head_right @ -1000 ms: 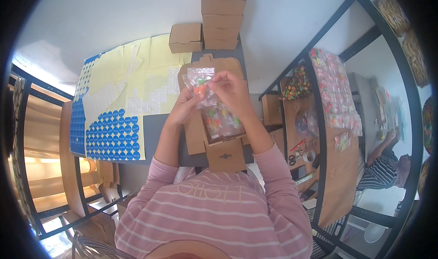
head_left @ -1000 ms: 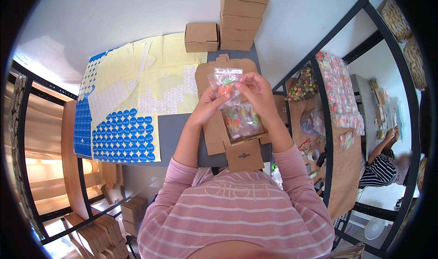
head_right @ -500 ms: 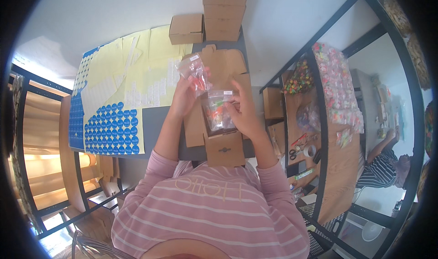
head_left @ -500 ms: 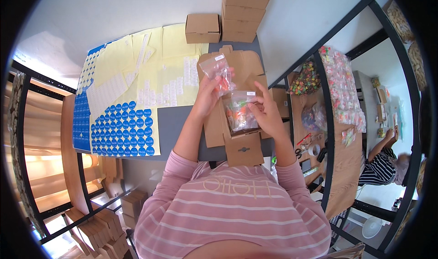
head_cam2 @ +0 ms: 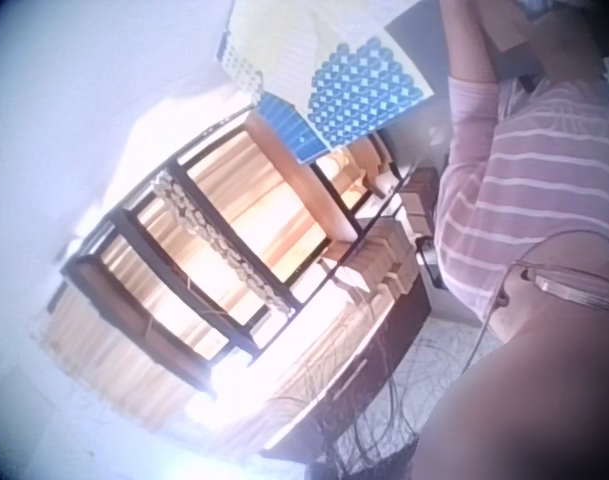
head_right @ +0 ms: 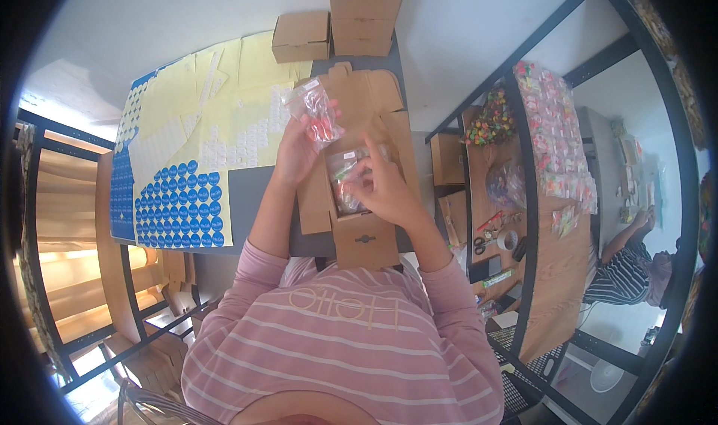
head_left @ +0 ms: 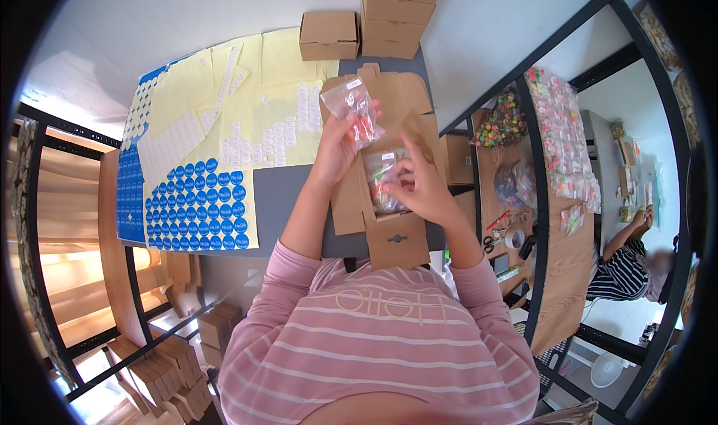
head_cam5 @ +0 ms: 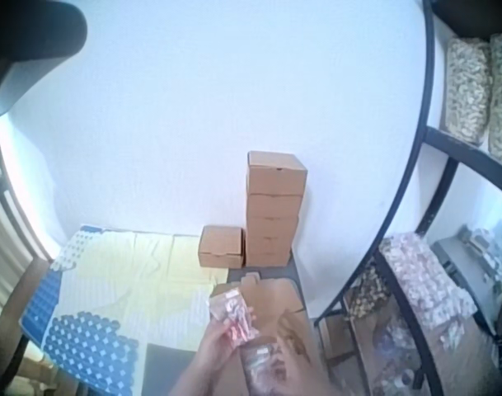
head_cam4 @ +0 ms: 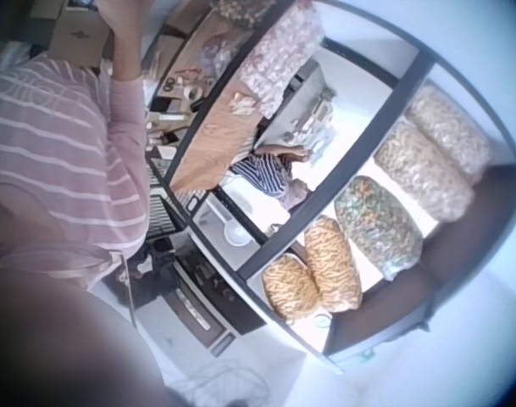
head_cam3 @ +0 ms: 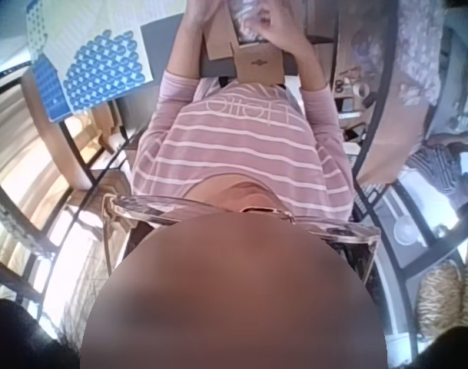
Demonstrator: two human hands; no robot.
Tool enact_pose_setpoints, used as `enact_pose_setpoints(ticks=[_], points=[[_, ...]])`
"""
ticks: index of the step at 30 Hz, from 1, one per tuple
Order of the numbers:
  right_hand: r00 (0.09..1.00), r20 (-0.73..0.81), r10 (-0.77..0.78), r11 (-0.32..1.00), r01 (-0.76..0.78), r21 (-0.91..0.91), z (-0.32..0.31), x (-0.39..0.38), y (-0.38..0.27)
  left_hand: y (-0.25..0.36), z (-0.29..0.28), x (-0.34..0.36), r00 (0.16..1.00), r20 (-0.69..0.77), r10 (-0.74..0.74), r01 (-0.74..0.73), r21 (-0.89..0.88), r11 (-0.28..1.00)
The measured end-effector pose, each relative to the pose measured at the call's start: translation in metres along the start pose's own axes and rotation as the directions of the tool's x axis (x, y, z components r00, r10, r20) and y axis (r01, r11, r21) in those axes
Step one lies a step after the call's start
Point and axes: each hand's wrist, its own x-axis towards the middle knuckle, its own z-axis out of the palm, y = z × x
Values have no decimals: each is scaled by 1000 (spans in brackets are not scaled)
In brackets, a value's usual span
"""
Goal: The person assembles small cardboard boxes, places multiple small plastic bags containing colorful items into each box, and closes the flaps. The person repeats this process for several boxes, stacking completed boxes on the table.
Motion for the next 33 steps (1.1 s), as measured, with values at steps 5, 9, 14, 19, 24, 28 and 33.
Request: enact_pose_setpoints(ticks=[5,9,14,19,24,28,33], points=[[953,-128,-276,761,135,-635,1,-10,-13,1,1,-1,1000,-1,10,-10,16,1000],[1000,-12,14,937,-18,-349,-2,-18,-13,1,2,-1,1000,-11,-14,15,108,994],[995,97,-25,990,38,-134,2,-12,-6,2,5,-1,1000,-1,-13,13,103,995],[982,188,1,975,41,-219,-15,-7,-9,12,12,-6,993,65,-103,98,79,992],[916,-301,-264,964,258,-59,-11,6,-12,12,23,-14,955,214,-206,155,236,959],[891,-291,-349,936,316,-157,-9,7,-14,8,34,-21,944,295,-149,4,438,899],[945,-320,-65,969,-17,-247,-27,-20,-14,13,48,-20,946,263,189,-314,887,339]])
